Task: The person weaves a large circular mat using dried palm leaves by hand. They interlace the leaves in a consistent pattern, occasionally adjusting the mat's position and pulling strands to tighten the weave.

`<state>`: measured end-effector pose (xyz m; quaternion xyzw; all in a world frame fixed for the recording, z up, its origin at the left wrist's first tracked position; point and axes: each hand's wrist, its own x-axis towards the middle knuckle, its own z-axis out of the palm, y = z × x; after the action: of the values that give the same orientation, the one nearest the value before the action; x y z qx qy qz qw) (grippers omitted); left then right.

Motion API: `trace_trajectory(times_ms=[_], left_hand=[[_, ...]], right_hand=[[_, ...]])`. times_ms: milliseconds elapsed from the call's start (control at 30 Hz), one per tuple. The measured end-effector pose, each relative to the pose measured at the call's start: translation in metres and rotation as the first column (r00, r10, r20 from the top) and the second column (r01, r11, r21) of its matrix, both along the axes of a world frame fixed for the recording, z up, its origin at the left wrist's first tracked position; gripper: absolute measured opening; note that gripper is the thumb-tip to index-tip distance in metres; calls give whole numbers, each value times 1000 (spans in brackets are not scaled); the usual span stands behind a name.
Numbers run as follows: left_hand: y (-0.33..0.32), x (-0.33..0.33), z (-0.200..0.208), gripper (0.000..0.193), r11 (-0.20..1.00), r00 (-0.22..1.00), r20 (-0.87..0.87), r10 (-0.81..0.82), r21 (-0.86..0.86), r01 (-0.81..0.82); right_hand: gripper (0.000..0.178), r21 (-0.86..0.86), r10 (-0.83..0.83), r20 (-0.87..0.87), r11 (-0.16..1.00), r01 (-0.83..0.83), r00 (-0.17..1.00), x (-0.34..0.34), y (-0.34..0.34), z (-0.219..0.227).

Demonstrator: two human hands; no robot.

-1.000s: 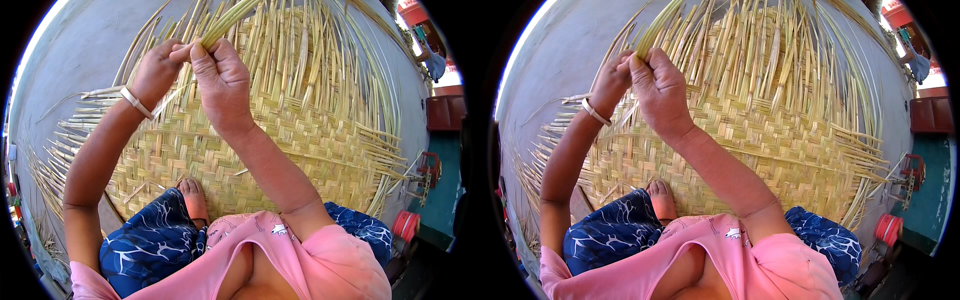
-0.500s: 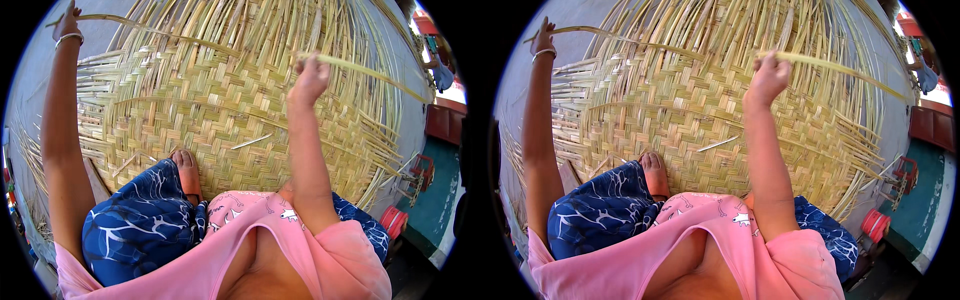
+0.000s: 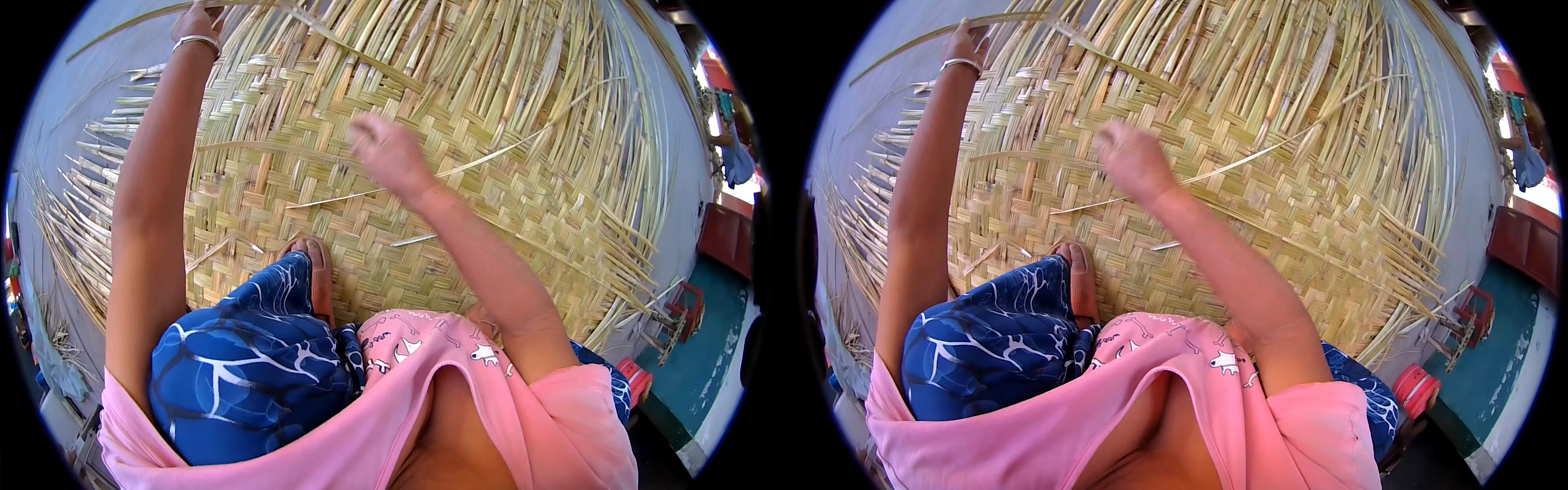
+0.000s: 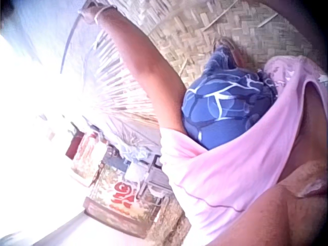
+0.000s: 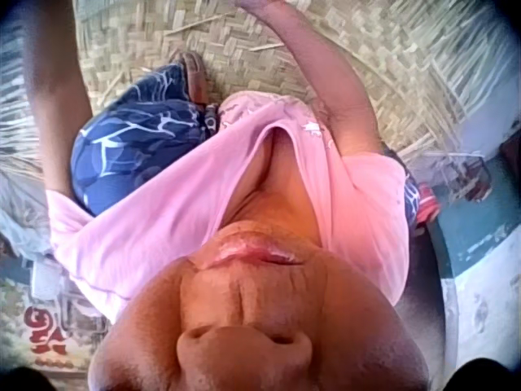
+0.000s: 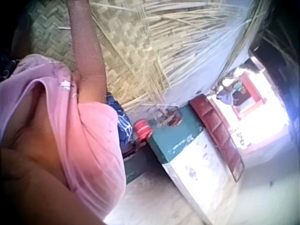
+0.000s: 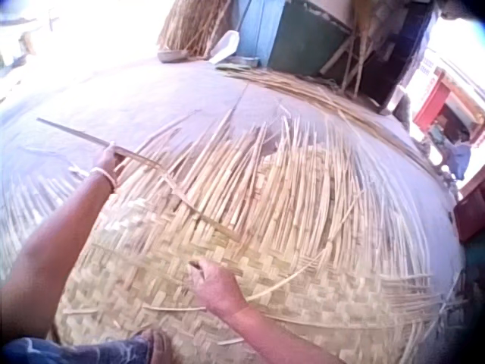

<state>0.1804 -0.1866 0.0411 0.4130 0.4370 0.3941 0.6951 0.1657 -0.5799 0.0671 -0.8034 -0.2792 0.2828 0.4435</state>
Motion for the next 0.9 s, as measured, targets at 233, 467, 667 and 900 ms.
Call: trace_trajectory(times_ms=[233,467,667,900], left_hand=[[98,-17,-34,22,981,980,49,190,-48,-188],[-89,24,-2,38,602,590,-153,-792,-37,798],[-106,85,-73,37,-337,28,-920,-391,171,926],[-160,111,-30,30,80,-76,-971,-226,-96,992]], right_hand=[[30,-415,184,455,910,24,871,122,9,-40],[27,-344,19,454,926,156,891,123,6,-48],[27,-113,-267,337,941,320,903,111,5,-50],[28,-15,-387,128,920,392,913,111,-8,-48]])
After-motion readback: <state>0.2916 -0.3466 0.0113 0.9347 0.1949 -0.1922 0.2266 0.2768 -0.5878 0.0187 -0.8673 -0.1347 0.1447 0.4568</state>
